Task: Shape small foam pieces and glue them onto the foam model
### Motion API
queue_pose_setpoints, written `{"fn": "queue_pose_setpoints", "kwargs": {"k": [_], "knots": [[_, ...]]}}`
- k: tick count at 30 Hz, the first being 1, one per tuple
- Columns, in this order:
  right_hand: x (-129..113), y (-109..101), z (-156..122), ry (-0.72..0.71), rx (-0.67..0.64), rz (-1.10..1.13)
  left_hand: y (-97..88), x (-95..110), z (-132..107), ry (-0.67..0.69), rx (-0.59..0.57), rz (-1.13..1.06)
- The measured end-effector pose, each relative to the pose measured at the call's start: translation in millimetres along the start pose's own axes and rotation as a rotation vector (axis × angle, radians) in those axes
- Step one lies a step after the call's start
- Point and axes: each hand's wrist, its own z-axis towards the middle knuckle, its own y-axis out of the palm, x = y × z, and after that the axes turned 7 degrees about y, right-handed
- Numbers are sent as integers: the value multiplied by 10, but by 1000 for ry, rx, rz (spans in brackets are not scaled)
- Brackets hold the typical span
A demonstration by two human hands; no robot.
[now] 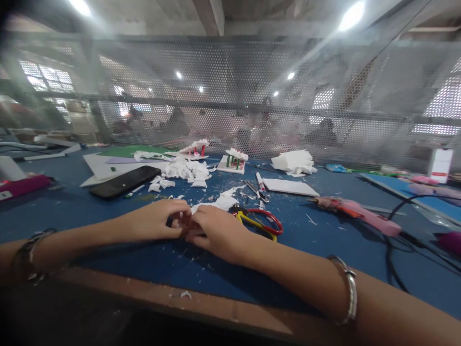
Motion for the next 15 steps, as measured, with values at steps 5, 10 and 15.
{"fn": "queue_pose_setpoints", "kwargs": {"k": [5,10,15], "knots": [[56,30,49,-81,25,-32,-63,-10,-48,84,-69,-50],[102,-54,8,-149,87,13,-9,-12,-73,273,76,257],[116,-143,-86,-207,6,-90,113,40,-54,595,195,759]]}}
